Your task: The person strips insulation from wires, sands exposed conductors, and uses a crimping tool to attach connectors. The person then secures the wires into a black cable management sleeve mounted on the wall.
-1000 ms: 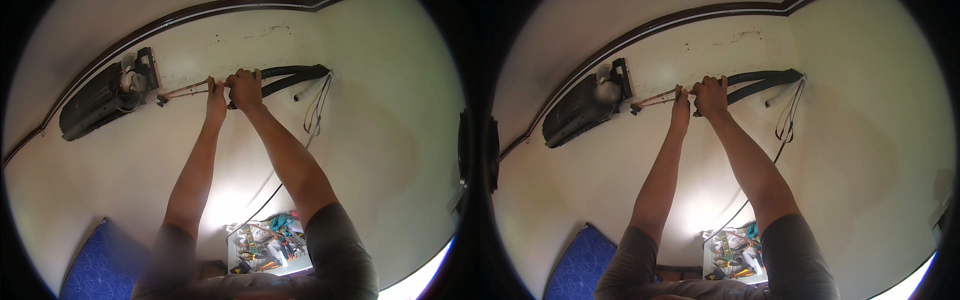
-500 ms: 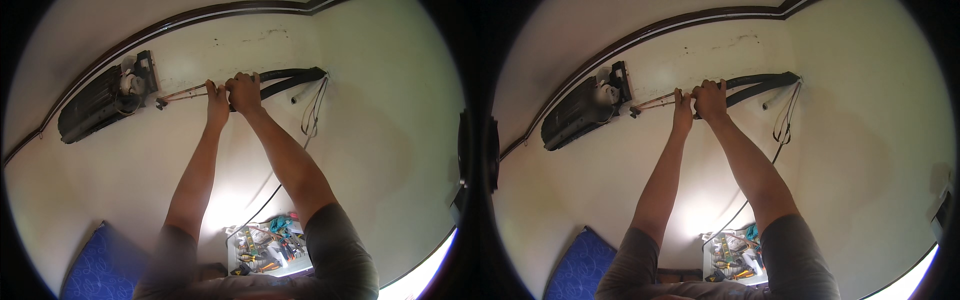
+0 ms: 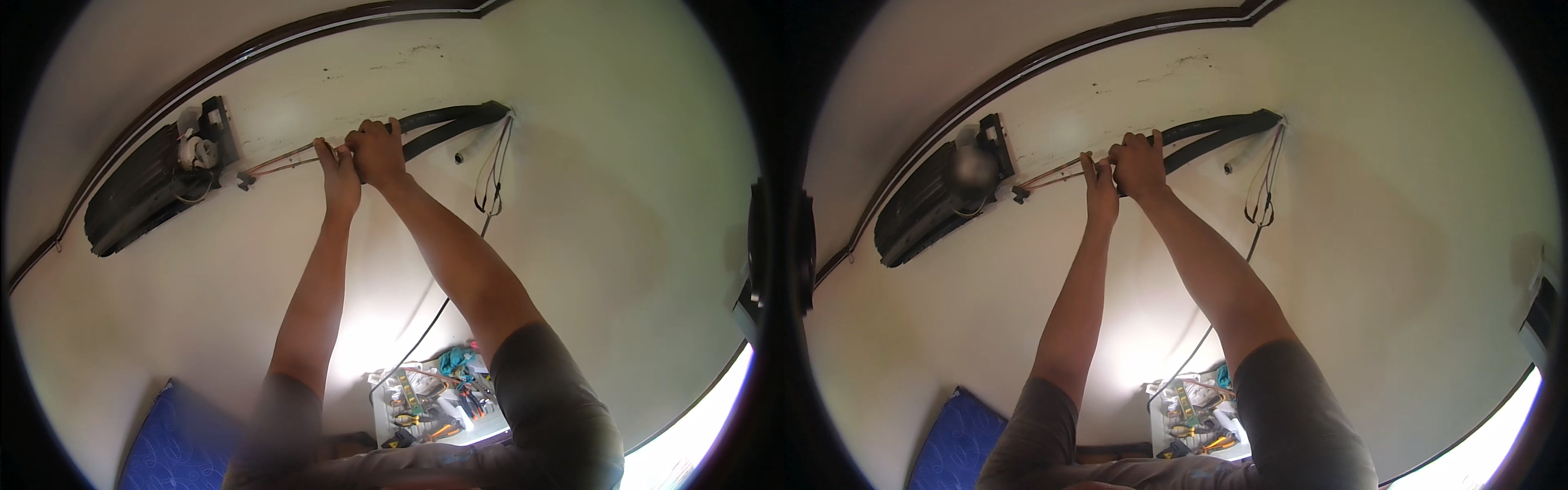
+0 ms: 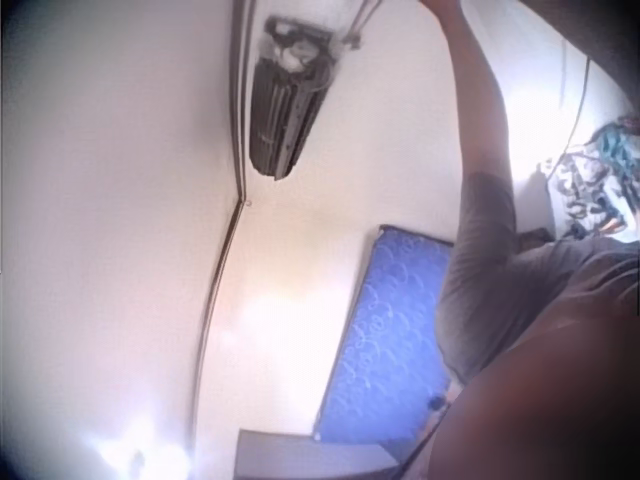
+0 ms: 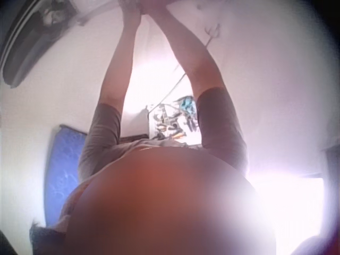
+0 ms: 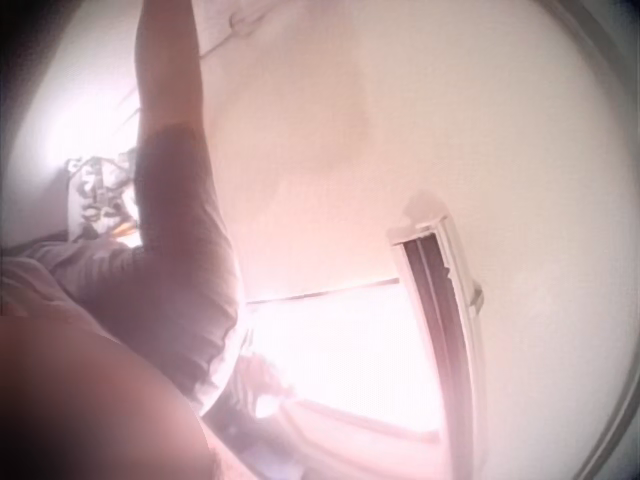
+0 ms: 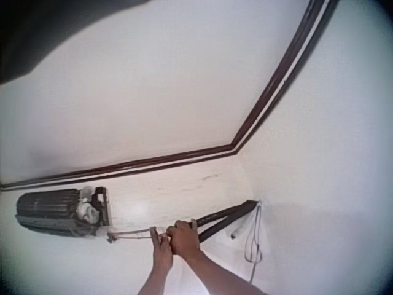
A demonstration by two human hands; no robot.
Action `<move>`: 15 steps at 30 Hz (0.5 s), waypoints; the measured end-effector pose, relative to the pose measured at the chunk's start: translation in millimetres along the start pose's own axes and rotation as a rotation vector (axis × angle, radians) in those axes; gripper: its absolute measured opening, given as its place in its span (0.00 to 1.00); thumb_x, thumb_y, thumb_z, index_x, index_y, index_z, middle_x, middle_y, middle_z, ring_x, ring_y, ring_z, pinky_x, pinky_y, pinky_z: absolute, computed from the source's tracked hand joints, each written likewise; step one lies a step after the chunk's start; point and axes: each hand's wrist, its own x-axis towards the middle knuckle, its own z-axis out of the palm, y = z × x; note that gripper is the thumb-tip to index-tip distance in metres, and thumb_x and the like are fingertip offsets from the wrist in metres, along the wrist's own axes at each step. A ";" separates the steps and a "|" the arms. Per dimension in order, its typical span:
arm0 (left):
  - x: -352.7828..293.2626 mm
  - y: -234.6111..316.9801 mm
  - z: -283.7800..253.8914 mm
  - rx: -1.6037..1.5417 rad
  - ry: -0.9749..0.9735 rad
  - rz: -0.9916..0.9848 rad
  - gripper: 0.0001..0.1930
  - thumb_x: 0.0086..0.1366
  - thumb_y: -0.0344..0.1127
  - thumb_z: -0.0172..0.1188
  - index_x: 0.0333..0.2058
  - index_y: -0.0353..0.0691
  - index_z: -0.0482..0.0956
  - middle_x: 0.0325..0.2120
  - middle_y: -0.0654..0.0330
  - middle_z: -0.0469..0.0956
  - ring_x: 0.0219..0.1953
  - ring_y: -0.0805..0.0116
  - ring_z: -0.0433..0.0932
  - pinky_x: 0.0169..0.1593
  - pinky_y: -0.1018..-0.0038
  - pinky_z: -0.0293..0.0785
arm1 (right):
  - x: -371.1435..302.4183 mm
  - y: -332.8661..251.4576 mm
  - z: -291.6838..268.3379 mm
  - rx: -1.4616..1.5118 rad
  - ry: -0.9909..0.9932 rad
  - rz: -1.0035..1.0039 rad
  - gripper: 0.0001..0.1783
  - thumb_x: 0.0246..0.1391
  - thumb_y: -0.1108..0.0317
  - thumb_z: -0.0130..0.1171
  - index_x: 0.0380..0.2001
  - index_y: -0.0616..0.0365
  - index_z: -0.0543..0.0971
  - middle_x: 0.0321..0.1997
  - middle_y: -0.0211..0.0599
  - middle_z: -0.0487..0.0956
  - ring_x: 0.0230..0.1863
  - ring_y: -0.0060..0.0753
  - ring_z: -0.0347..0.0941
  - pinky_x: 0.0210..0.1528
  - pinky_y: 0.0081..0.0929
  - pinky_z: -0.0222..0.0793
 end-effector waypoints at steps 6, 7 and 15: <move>8.8 -1.9 4.2 -0.055 0.064 0.021 0.42 0.86 0.52 0.41 0.80 0.30 0.33 0.82 0.37 0.44 0.82 0.42 0.51 0.80 0.63 0.54 | 1.1 -0.7 -3.6 0.015 -0.012 0.004 0.07 0.63 0.64 0.66 0.39 0.43 0.91 0.48 0.36 0.82 0.62 0.39 0.76 0.81 0.65 0.44; 9.7 -3.7 3.0 0.000 0.046 -0.031 0.42 0.86 0.52 0.41 0.81 0.30 0.34 0.82 0.37 0.44 0.82 0.42 0.52 0.80 0.63 0.54 | 0.8 -0.5 -3.1 0.013 -0.014 0.003 0.07 0.62 0.64 0.66 0.40 0.42 0.91 0.47 0.36 0.82 0.62 0.39 0.76 0.81 0.65 0.44; 15.1 2.0 -1.8 -0.169 -0.004 -0.214 0.44 0.85 0.54 0.42 0.80 0.29 0.33 0.81 0.35 0.46 0.82 0.39 0.50 0.80 0.60 0.52 | 0.3 1.2 0.8 0.027 -0.001 -0.007 0.07 0.62 0.66 0.66 0.39 0.42 0.91 0.47 0.35 0.82 0.61 0.38 0.77 0.81 0.64 0.46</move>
